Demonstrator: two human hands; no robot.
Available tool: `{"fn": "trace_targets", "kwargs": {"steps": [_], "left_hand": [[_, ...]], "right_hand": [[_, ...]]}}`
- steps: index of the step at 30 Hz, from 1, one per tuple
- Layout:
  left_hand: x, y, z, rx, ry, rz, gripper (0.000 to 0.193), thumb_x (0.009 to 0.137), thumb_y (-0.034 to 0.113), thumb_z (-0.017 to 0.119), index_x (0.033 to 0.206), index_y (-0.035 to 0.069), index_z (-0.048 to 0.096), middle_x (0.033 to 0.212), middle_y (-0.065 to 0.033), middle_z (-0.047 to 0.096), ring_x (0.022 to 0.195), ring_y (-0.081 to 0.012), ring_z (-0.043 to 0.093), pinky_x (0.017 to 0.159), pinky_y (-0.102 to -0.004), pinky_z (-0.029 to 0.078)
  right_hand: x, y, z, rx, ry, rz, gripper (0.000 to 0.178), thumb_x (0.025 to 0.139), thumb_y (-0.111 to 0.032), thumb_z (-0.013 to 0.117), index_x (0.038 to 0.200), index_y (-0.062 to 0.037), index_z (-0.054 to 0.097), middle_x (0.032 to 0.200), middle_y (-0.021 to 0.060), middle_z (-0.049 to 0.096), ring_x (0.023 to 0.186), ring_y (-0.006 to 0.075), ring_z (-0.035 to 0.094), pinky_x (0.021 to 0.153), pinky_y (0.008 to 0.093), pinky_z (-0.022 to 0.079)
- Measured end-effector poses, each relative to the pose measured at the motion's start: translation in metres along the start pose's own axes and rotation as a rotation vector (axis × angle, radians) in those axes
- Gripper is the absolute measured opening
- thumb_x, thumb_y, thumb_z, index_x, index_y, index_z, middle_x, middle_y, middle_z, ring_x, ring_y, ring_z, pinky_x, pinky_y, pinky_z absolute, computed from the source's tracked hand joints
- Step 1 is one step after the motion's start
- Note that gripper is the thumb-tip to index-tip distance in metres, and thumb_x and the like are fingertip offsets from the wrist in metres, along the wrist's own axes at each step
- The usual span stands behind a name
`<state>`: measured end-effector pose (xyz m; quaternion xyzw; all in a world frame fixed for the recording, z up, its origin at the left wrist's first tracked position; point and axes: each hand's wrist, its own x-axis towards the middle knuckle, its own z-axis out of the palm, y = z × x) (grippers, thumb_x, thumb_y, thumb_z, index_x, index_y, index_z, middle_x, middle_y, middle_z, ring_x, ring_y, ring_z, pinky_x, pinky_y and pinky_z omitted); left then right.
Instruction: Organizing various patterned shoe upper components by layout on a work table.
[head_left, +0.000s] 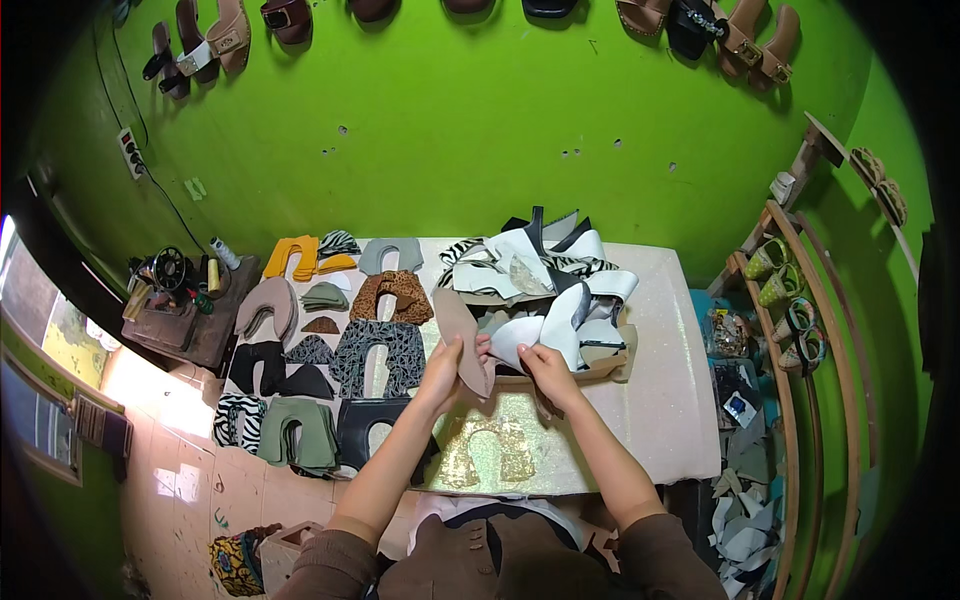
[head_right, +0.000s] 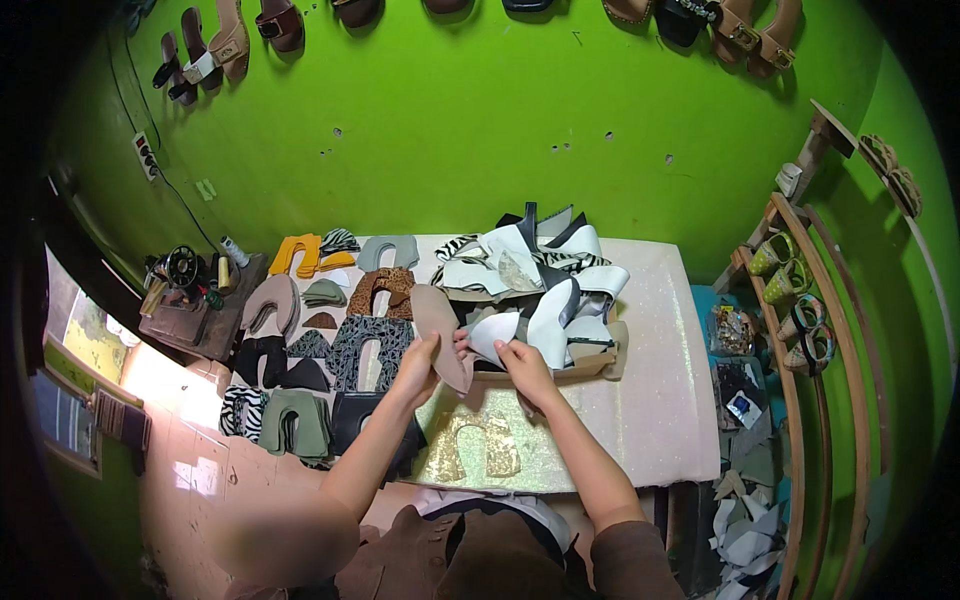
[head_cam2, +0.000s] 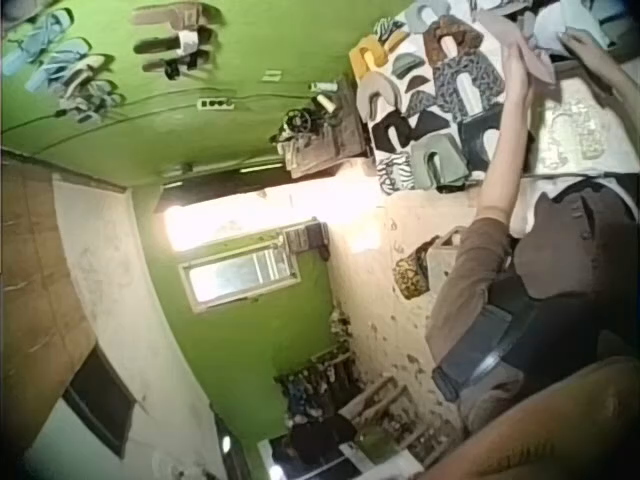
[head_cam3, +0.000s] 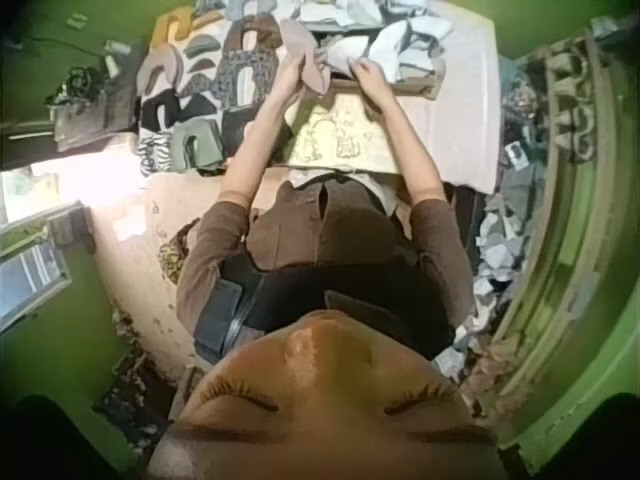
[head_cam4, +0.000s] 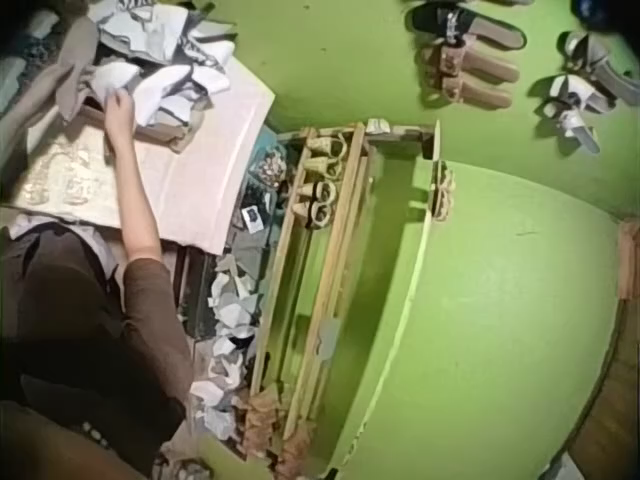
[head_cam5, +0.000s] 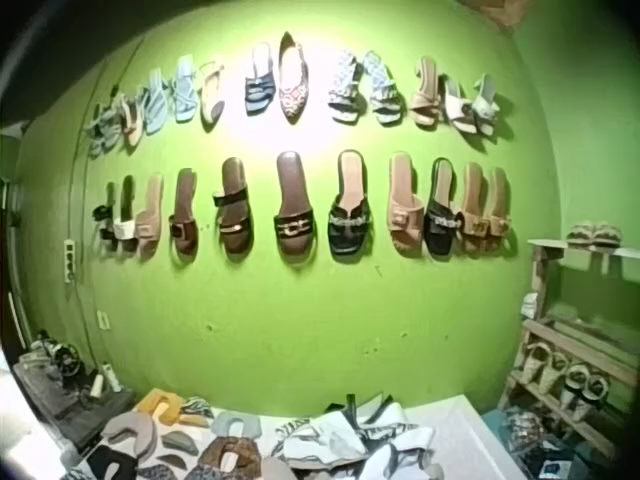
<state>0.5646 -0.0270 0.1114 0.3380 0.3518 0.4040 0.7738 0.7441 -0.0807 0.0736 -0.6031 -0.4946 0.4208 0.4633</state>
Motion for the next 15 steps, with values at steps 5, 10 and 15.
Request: {"fn": "trace_targets", "kwargs": {"steps": [5,10,15], "left_hand": [[0.003,-0.015,0.001,0.03,0.002,-0.091,0.036,0.099,0.018,0.026,0.127,-0.003,0.032,0.118,-0.0159,0.052,0.099,-0.0206,0.055,0.088,-0.0329,0.045],[0.001,-0.012,-0.005,0.042,-0.036,-0.143,0.037,0.098,0.017,0.026,0.127,-0.005,0.032,0.117,-0.0163,0.052,0.097,-0.0217,0.056,0.084,-0.0357,0.048],[0.006,-0.004,-0.009,-0.054,-0.146,-0.194,0.04,0.098,0.019,0.026,0.127,-0.008,0.031,0.121,-0.0182,0.05,0.093,-0.0229,0.057,0.082,-0.0355,0.049]], "right_hand": [[0.0,-0.001,0.001,0.363,0.037,0.085,0.029,0.092,-0.029,0.052,0.076,-0.0048,0.055,0.066,-0.0034,0.048,0.059,0.0038,0.039,0.055,0.0189,0.034],[0.007,-0.033,-0.02,0.531,0.248,0.071,0.026,0.092,-0.028,0.053,0.078,-0.006,0.055,0.07,-0.0029,0.051,0.059,0.0034,0.042,0.056,0.0172,0.037],[0.013,-0.047,-0.043,0.393,0.316,-0.202,0.029,0.093,-0.029,0.051,0.082,-0.003,0.057,0.07,-0.0033,0.049,0.061,0.0047,0.04,0.055,0.019,0.034]]}}
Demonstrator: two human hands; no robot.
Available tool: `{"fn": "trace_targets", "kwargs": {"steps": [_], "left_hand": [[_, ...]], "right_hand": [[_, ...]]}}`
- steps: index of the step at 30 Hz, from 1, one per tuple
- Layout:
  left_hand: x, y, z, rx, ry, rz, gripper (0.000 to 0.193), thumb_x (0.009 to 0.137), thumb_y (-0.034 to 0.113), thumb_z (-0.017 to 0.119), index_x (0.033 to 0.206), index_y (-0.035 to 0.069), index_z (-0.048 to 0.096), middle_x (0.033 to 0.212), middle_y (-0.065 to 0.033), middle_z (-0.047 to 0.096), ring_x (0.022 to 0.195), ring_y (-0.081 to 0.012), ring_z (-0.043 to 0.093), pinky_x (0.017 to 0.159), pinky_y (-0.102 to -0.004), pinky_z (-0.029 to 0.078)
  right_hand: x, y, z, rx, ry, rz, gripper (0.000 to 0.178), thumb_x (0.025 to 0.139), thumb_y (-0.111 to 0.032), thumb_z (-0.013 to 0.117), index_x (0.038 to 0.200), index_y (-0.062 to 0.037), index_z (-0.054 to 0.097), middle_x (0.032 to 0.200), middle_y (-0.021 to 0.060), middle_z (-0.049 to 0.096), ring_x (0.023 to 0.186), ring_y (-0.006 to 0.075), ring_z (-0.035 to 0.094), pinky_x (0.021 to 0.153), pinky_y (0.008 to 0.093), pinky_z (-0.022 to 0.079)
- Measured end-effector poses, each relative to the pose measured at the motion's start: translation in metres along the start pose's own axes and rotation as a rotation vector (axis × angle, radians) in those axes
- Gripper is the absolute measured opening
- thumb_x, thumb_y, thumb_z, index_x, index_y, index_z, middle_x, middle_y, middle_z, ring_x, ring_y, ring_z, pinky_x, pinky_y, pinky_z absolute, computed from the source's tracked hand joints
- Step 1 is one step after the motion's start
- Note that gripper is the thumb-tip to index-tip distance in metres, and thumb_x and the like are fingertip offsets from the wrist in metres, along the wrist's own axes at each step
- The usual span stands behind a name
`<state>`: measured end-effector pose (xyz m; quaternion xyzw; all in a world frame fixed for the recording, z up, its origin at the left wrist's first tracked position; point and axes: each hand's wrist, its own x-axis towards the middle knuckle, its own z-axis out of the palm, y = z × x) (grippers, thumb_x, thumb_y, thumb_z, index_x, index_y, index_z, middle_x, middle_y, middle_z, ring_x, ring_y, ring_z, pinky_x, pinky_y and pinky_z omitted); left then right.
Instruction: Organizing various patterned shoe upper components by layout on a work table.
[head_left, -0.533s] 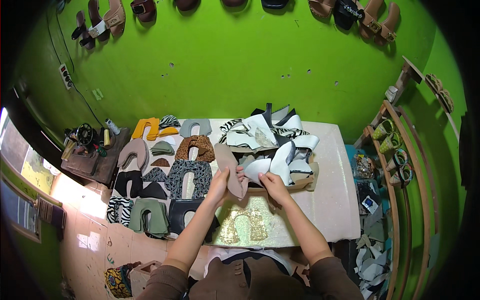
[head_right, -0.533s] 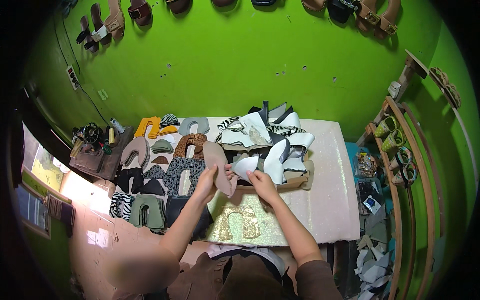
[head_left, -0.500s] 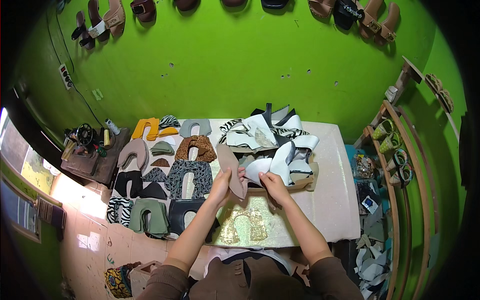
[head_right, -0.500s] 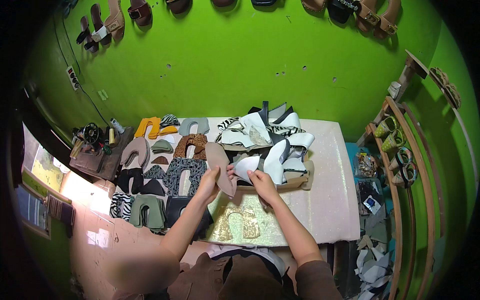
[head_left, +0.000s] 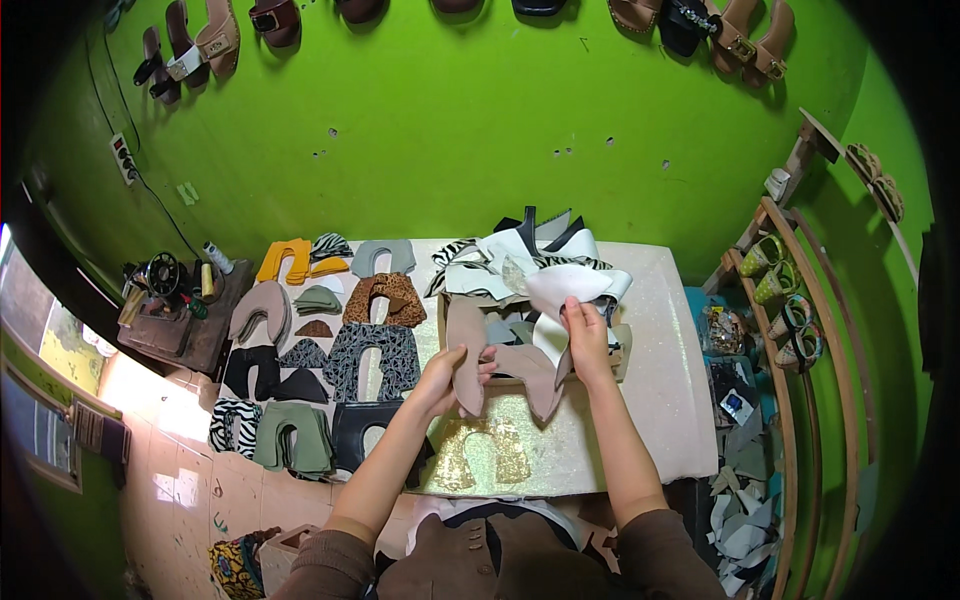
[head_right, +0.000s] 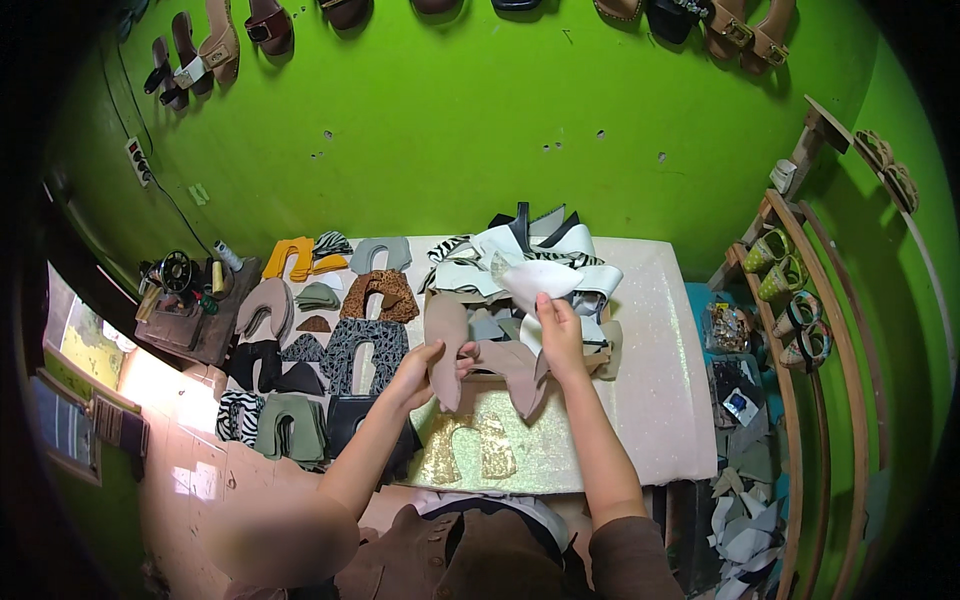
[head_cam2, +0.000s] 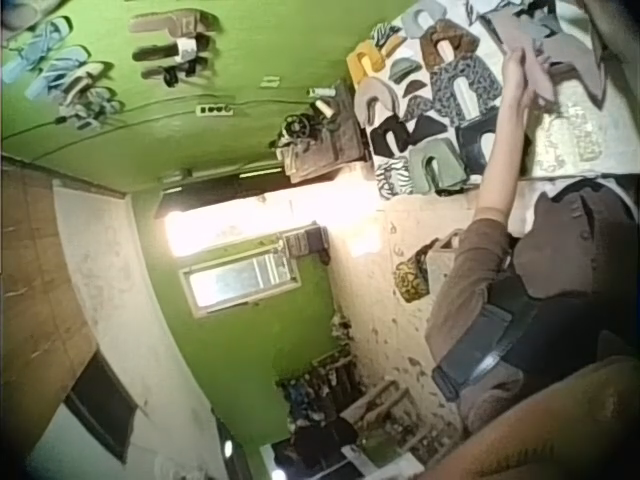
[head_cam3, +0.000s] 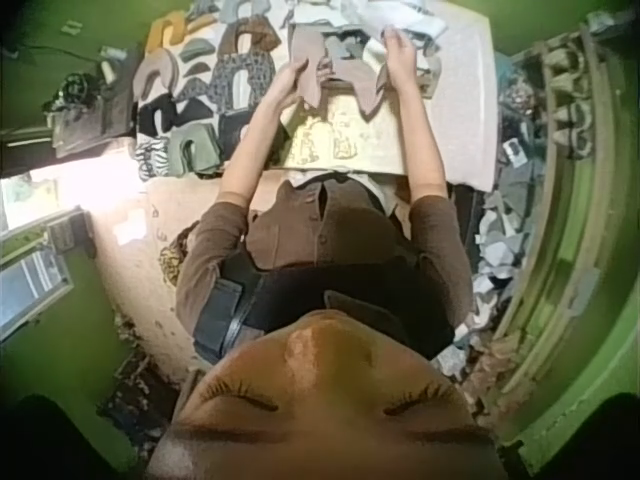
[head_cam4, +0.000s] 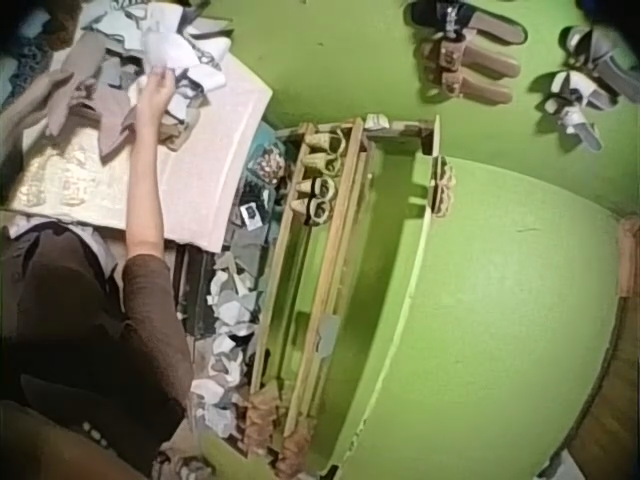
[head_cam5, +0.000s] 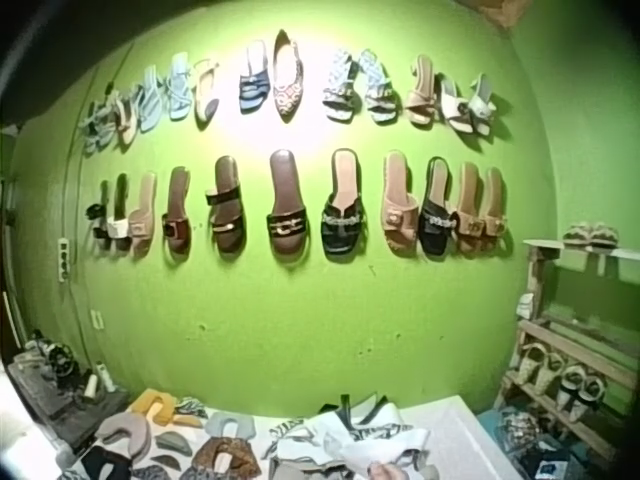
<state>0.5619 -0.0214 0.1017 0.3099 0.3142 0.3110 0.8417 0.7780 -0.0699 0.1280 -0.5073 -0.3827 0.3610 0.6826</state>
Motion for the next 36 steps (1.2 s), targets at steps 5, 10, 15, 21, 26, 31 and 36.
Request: {"fn": "trace_targets", "kwargs": {"steps": [5,10,15,21,26,31,36], "left_hand": [[-0.002,0.011,0.003,-0.19,-0.35,-0.138,0.044,0.098,0.031,0.028,0.127,-0.001,0.037,0.113,-0.0159,0.056,0.091,-0.0215,0.06,0.077,-0.0321,0.052],[-0.005,0.009,0.012,-0.072,-0.065,-0.158,0.045,0.097,0.036,0.032,0.126,0.003,0.041,0.106,-0.0124,0.058,0.09,-0.0212,0.06,0.076,-0.0337,0.053],[-0.008,0.016,0.004,-0.02,-0.056,-0.27,0.044,0.095,0.038,0.037,0.121,0.003,0.046,0.108,-0.0141,0.058,0.092,-0.0238,0.061,0.079,-0.0376,0.052],[-0.009,0.016,0.006,0.038,-0.169,-0.293,0.047,0.095,0.042,0.033,0.122,0.004,0.044,0.106,-0.0133,0.058,0.09,-0.0218,0.062,0.075,-0.0347,0.055],[-0.009,0.013,0.001,-0.022,-0.155,-0.313,0.049,0.095,0.044,0.034,0.121,0.004,0.045,0.105,-0.0116,0.058,0.086,-0.0201,0.063,0.072,-0.0328,0.055],[-0.013,0.011,0.003,0.133,-0.156,-0.268,0.048,0.094,0.045,0.037,0.119,0.005,0.047,0.1,-0.0092,0.06,0.084,-0.0171,0.062,0.07,-0.0297,0.055],[-0.021,0.018,0.015,0.303,-0.134,-0.208,0.05,0.095,0.041,0.037,0.122,0.0,0.045,0.104,-0.0117,0.061,0.092,-0.0198,0.062,0.079,-0.0313,0.052]], "right_hand": [[-0.013,-0.012,0.022,-0.532,-0.32,-0.568,0.029,0.087,-0.013,0.053,0.115,-0.0067,0.058,0.114,0.0096,0.059,0.11,0.0219,0.053,0.093,0.0316,0.041],[-0.038,0.001,0.029,-0.999,-0.653,-0.709,0.049,0.08,-0.01,0.054,0.127,-0.0223,0.049,0.133,0.0017,0.046,0.122,0.0269,0.043,0.103,0.0466,0.032],[-0.04,-0.001,0.027,-1.064,-0.765,-0.796,0.053,0.074,-0.01,0.058,0.126,-0.0204,0.049,0.13,0.0044,0.049,0.121,0.0275,0.045,0.101,0.0469,0.034],[-0.043,-0.004,0.027,-1.082,-0.802,-0.899,0.053,0.072,-0.014,0.059,0.124,-0.02,0.05,0.127,0.0053,0.05,0.12,0.0265,0.046,0.1,0.0463,0.036],[-0.051,-0.01,0.032,-1.083,-0.871,-0.881,0.051,0.074,-0.012,0.059,0.123,-0.0198,0.052,0.129,0.0063,0.049,0.12,0.0273,0.045,0.099,0.0467,0.038],[-0.049,-0.015,0.024,-0.74,-0.824,-0.706,0.05,0.074,-0.009,0.053,0.123,-0.0119,0.052,0.128,0.0129,0.047,0.121,0.0314,0.043,0.102,0.0457,0.033],[-0.033,-0.011,0.015,-0.609,-0.591,-0.614,0.048,0.076,-0.004,0.049,0.124,-0.004,0.05,0.12,0.0155,0.051,0.113,0.0346,0.046,0.099,0.041,0.035]]}}
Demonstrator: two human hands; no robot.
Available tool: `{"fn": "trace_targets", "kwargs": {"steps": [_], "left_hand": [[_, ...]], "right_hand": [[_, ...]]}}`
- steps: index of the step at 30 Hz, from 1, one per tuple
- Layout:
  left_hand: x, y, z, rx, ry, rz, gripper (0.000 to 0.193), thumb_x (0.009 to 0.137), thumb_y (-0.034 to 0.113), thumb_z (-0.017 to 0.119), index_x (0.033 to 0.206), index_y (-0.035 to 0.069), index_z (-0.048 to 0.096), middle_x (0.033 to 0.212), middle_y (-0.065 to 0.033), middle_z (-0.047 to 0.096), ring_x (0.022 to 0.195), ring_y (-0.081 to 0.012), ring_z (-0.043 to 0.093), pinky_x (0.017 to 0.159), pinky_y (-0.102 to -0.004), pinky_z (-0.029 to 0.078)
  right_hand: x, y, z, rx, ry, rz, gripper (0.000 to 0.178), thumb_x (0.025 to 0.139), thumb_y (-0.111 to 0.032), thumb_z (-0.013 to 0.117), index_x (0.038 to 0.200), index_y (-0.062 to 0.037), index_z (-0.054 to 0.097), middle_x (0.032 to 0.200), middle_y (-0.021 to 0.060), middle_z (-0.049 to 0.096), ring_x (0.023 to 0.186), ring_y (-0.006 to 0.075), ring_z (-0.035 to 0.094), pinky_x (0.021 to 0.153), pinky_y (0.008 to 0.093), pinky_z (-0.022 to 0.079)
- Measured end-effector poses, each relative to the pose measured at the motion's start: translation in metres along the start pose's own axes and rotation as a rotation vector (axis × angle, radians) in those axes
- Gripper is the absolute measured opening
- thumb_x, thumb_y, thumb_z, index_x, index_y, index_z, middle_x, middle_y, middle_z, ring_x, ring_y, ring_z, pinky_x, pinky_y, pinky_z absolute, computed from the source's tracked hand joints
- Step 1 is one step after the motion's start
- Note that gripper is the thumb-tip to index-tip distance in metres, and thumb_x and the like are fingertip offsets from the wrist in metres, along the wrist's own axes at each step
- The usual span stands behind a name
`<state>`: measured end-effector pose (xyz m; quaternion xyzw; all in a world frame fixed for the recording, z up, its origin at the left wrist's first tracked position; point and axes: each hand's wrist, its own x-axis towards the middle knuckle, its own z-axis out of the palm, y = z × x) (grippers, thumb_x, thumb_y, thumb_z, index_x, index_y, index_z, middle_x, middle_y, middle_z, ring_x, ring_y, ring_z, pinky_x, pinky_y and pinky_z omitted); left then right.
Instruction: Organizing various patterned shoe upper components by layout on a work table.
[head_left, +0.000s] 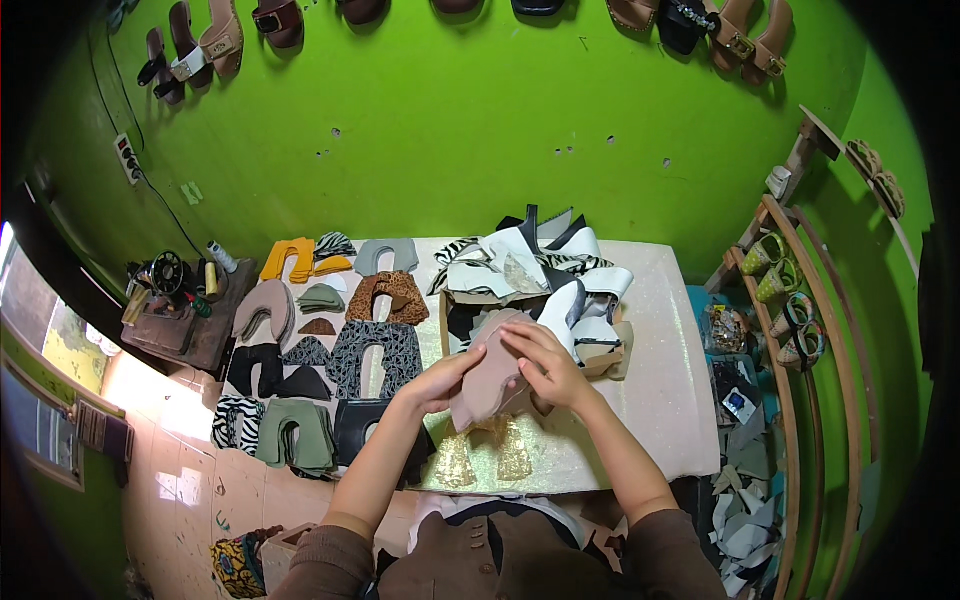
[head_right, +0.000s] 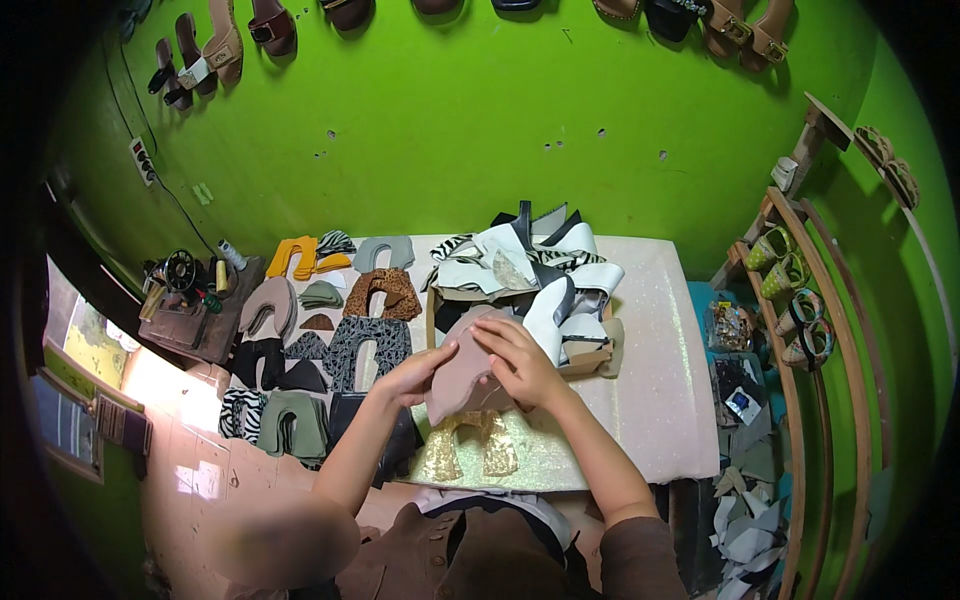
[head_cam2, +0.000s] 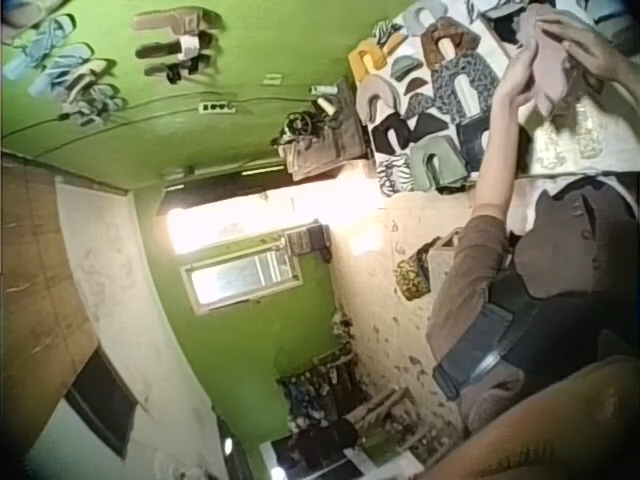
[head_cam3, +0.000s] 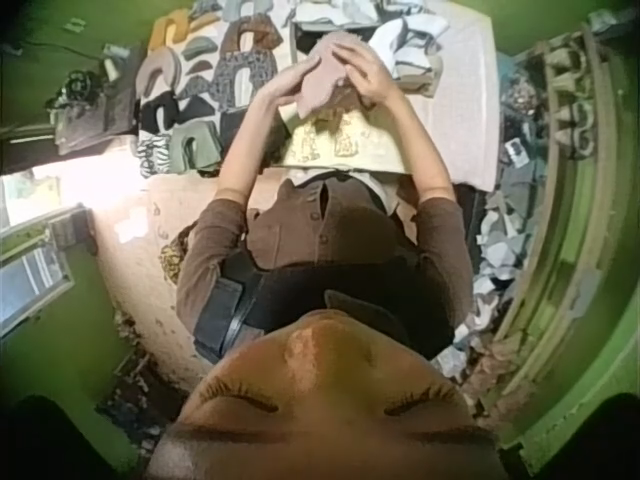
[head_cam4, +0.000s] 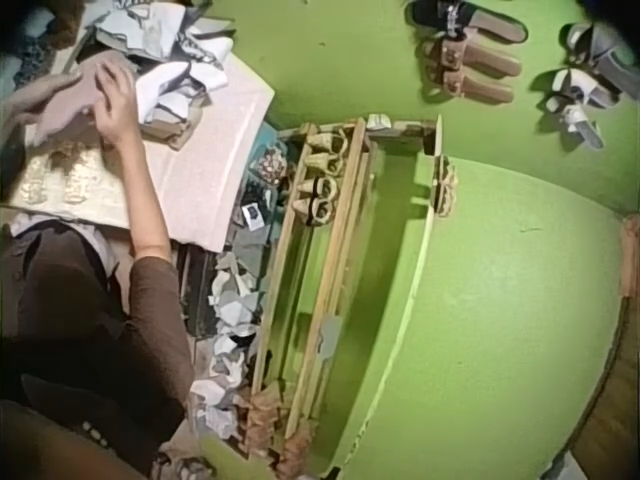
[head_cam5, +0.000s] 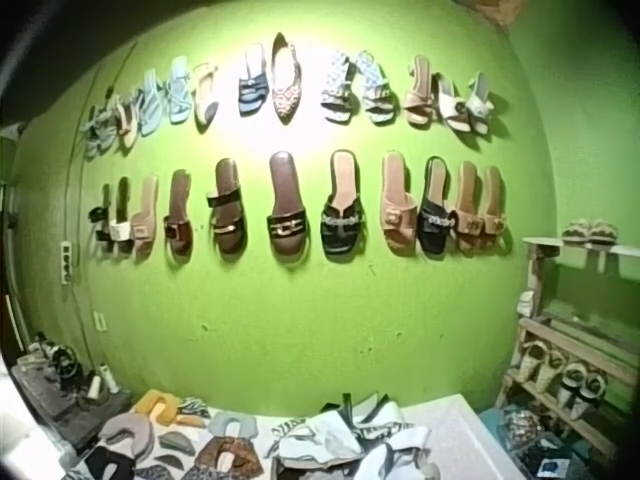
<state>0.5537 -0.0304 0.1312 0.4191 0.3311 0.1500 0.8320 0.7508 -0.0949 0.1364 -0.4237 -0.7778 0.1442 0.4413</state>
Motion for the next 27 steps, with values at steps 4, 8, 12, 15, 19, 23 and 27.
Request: {"fn": "trace_targets", "kwargs": {"steps": [4,8,12,15,19,23,27], "left_hand": [[-0.005,0.009,0.005,-0.006,-0.045,0.0,0.053,0.095,0.041,0.039,0.124,-0.003,0.043,0.111,-0.0139,0.058,0.097,-0.0208,0.061,0.084,-0.0325,0.05],[-0.005,0.008,0.004,0.041,-0.045,-0.023,0.056,0.094,0.042,0.041,0.125,-0.005,0.041,0.116,-0.0153,0.055,0.101,-0.0196,0.058,0.087,-0.0325,0.048],[-0.009,0.009,0.003,0.097,0.014,-0.087,0.058,0.093,0.043,0.042,0.126,-0.005,0.04,0.118,-0.0158,0.053,0.103,-0.0193,0.056,0.088,-0.0319,0.047],[-0.007,0.003,0.0,0.035,0.004,-0.071,0.058,0.093,0.043,0.042,0.127,-0.004,0.039,0.118,-0.0158,0.054,0.103,-0.0195,0.056,0.088,-0.0317,0.047],[-0.006,-0.001,-0.003,-0.005,-0.012,-0.067,0.058,0.093,0.043,0.042,0.127,-0.004,0.039,0.118,-0.0157,0.053,0.103,-0.0196,0.056,0.088,-0.0325,0.047],[-0.008,0.003,0.0,-0.036,-0.052,-0.048,0.058,0.095,0.045,0.035,0.129,-0.001,0.037,0.113,-0.0159,0.057,0.098,-0.0216,0.059,0.086,-0.0331,0.049],[-0.01,0.007,0.006,-0.044,-0.124,-0.005,0.059,0.096,0.048,0.026,0.132,0.002,0.034,0.108,-0.0171,0.06,0.089,-0.0236,0.063,0.08,-0.0333,0.052]], "right_hand": [[-0.002,0.004,0.004,-0.059,0.053,0.059,0.045,0.08,-0.001,0.047,0.125,-0.003,0.049,0.12,0.0157,0.051,0.111,0.0321,0.048,0.096,0.0375,0.037],[-0.002,0.013,0.007,-0.022,0.247,0.305,0.04,0.086,-0.009,0.052,0.125,-0.0031,0.047,0.118,0.0138,0.052,0.109,0.0266,0.05,0.093,0.0337,0.039],[-0.002,0.017,0.002,0.189,0.156,0.458,0.031,0.084,-0.016,0.058,0.112,-0.0018,0.055,0.105,0.0141,0.055,0.099,0.0268,0.054,0.086,0.0323,0.043],[-0.005,0.021,0.001,0.13,0.223,0.399,0.024,0.083,-0.013,0.059,0.104,-0.0005,0.056,0.099,0.012,0.055,0.09,0.0244,0.057,0.081,0.03,0.044],[0.0,0.014,-0.004,0.073,0.267,0.293,0.016,0.084,-0.009,0.057,0.097,0.0004,0.056,0.092,0.011,0.056,0.083,0.022,0.058,0.076,0.028,0.045],[0.006,0.002,-0.005,0.195,0.298,0.345,0.012,0.087,-0.01,0.055,0.094,-0.0006,0.056,0.086,0.0101,0.059,0.08,0.0169,0.058,0.074,0.0271,0.045],[0.012,-0.007,-0.007,0.193,0.279,0.394,0.012,0.088,-0.011,0.054,0.094,-0.0009,0.057,0.086,0.0091,0.061,0.079,0.0147,0.057,0.073,0.0265,0.045]]}}
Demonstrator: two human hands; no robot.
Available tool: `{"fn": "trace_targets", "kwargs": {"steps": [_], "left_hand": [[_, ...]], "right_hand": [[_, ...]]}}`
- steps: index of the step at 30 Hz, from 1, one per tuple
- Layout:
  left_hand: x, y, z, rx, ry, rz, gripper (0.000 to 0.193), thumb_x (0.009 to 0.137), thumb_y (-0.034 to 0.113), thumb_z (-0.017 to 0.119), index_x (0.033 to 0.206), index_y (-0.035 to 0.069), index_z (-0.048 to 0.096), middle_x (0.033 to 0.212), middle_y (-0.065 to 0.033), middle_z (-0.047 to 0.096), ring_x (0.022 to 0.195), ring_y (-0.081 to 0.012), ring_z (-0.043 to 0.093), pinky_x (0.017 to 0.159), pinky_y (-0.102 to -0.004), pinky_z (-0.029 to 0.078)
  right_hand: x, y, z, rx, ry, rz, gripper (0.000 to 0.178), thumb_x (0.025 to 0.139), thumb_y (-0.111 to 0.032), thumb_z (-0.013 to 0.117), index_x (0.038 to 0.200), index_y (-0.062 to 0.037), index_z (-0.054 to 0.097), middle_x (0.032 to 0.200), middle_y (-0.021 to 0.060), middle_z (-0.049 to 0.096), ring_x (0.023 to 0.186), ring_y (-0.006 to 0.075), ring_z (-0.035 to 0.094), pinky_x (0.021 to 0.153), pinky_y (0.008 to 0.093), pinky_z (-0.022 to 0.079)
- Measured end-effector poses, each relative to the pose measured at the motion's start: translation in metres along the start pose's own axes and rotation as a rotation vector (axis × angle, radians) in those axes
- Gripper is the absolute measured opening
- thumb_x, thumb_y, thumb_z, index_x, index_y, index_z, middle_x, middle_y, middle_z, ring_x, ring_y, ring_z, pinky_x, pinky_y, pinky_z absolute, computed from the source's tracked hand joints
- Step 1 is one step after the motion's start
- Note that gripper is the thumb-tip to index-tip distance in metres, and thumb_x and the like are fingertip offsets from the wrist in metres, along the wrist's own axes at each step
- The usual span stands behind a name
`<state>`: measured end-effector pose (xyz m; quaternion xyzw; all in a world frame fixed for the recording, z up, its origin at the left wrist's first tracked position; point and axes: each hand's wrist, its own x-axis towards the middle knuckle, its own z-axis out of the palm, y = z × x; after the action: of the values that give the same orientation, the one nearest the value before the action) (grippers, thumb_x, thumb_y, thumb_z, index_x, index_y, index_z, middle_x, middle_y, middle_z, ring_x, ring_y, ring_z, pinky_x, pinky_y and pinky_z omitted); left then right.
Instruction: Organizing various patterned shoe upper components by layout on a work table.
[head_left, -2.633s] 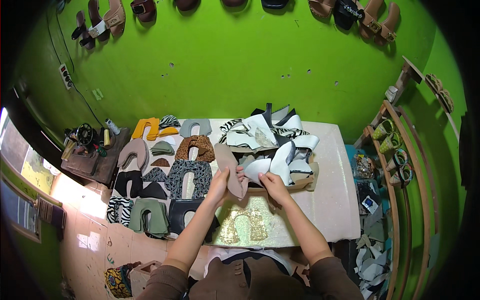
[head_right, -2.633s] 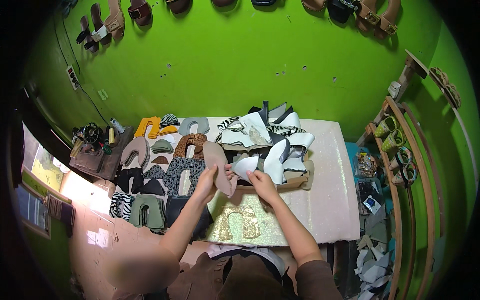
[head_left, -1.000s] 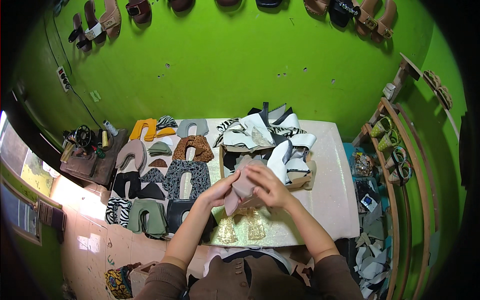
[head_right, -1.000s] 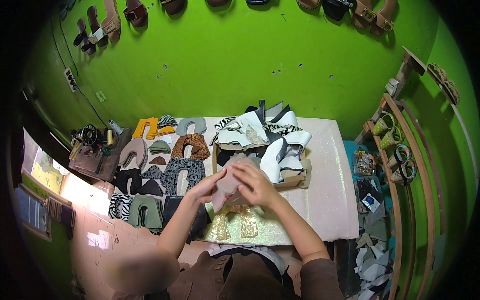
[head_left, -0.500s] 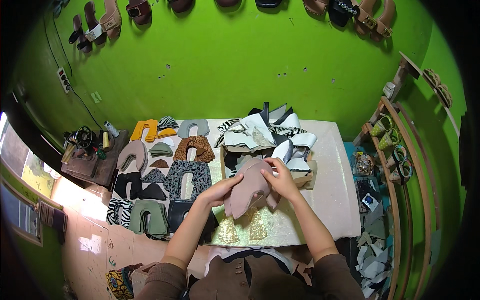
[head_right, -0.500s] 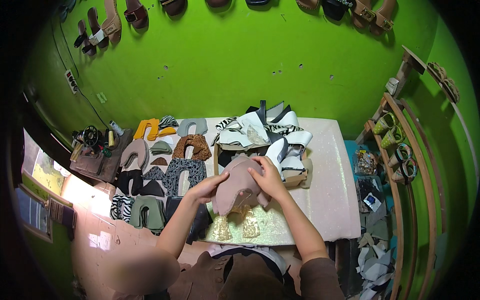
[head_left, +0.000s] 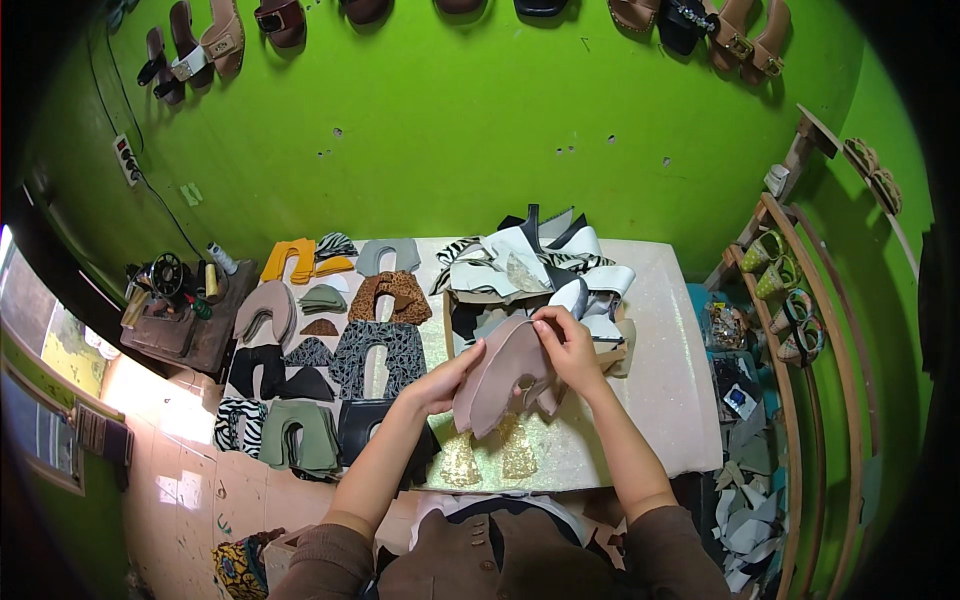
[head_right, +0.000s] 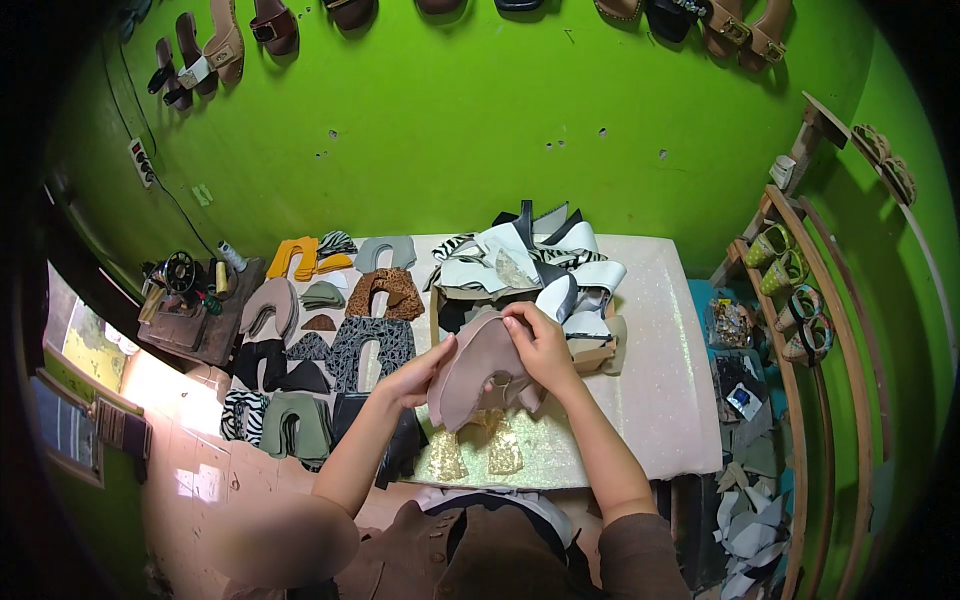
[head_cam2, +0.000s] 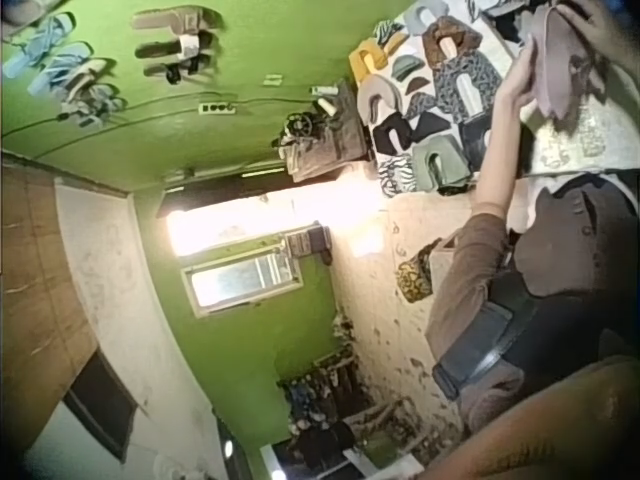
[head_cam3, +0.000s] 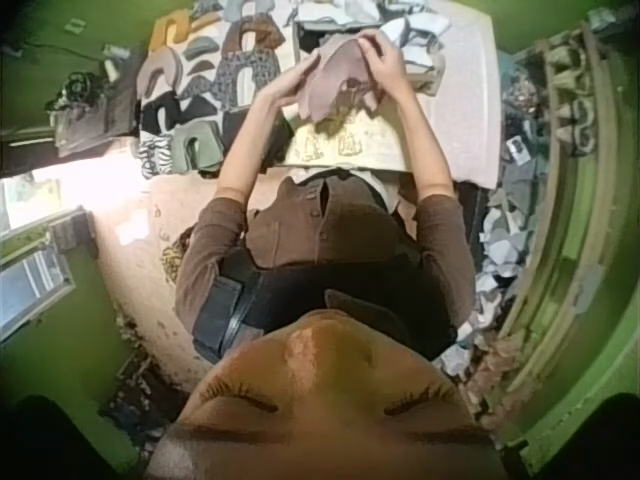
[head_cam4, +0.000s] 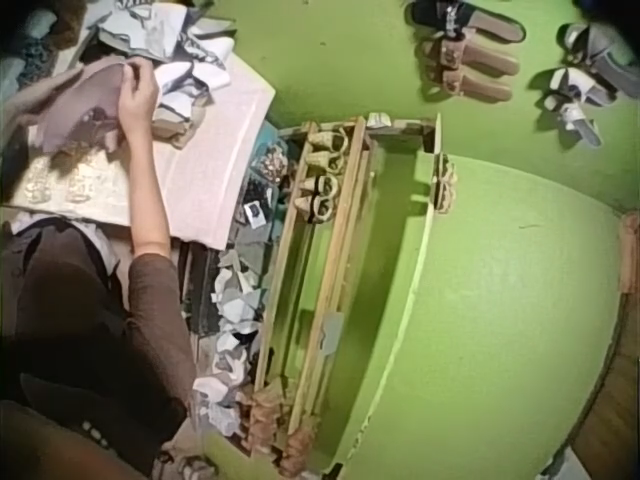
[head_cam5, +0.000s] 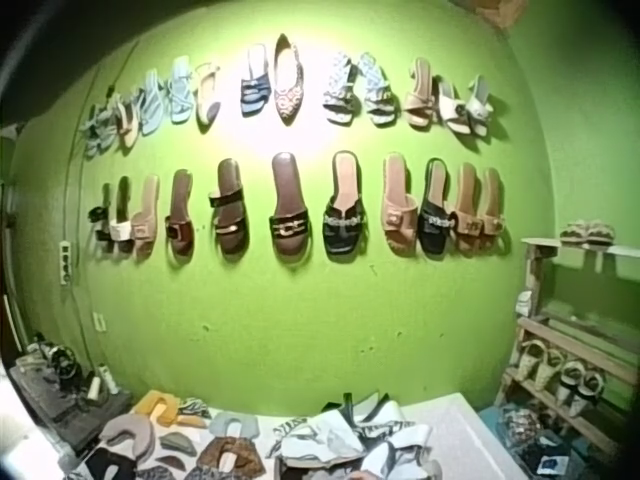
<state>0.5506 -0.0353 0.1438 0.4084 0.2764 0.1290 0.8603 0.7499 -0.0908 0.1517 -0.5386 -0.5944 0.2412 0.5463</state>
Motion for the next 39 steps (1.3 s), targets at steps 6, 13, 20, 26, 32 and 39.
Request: {"fn": "trace_targets", "kwargs": {"steps": [6,13,20,26,32,39], "left_hand": [[-0.003,-0.002,-0.011,-0.066,-0.25,-0.028,0.059,0.095,0.049,0.028,0.125,0.0,0.04,0.098,-0.0179,0.061,0.076,-0.0237,0.064,0.071,-0.0325,0.053],[-0.02,0.004,-0.015,0.083,-0.131,-0.052,0.045,0.094,0.036,0.044,0.116,-0.003,0.046,0.091,-0.0154,0.061,0.068,-0.0199,0.062,0.064,-0.0297,0.053],[-0.037,0.004,-0.045,-0.084,-0.109,-0.007,0.035,0.093,0.029,0.047,0.111,-0.001,0.048,0.088,-0.0141,0.063,0.064,-0.0165,0.059,0.055,-0.0271,0.051],[-0.056,0.003,-0.096,-0.32,-0.043,0.13,0.033,0.093,0.033,0.042,0.11,0.004,0.047,0.087,-0.0141,0.058,0.06,-0.0189,0.052,0.056,-0.0322,0.047],[-0.099,0.022,-0.173,-0.395,-0.041,0.136,0.036,0.091,0.028,0.046,0.115,0.002,0.046,0.093,-0.0152,0.059,0.065,-0.0211,0.055,0.06,-0.0336,0.049],[-0.168,0.058,-0.275,-0.406,-0.078,0.17,0.046,0.091,0.013,0.045,0.13,-0.005,0.032,0.119,-0.0217,0.053,0.099,-0.0255,0.058,0.084,-0.0347,0.05]], "right_hand": [[0.002,-0.002,0.008,-0.029,0.024,-0.088,0.014,0.087,-0.012,0.055,0.096,-0.0015,0.057,0.084,0.0086,0.061,0.076,0.0171,0.058,0.071,0.0262,0.045],[0.006,0.011,0.017,0.083,-0.137,0.05,0.032,0.088,-0.019,0.057,0.115,-0.0035,0.05,0.109,0.0074,0.057,0.1,0.0168,0.054,0.085,0.0294,0.042],[-0.016,0.043,0.035,0.927,-0.549,0.642,0.053,0.083,-0.021,0.065,0.125,0.0007,0.042,0.118,0.0114,0.053,0.105,0.0176,0.054,0.09,0.031,0.045],[-0.015,0.024,0.077,1.146,-0.606,0.713,0.046,0.082,-0.011,0.064,0.122,-0.0002,0.044,0.112,0.0128,0.058,0.093,0.0187,0.061,0.075,0.0293,0.052],[0.01,0.002,0.154,1.039,-0.565,0.673,0.05,0.083,-0.006,0.061,0.128,-0.0009,0.04,0.115,0.0135,0.056,0.098,0.0198,0.06,0.077,0.0267,0.051],[0.049,-0.005,0.269,1.228,-0.503,0.638,0.061,0.079,0.004,0.06,0.133,0.0007,0.032,0.122,0.0145,0.051,0.112,0.0237,0.053,0.094,0.0295,0.045]]}}
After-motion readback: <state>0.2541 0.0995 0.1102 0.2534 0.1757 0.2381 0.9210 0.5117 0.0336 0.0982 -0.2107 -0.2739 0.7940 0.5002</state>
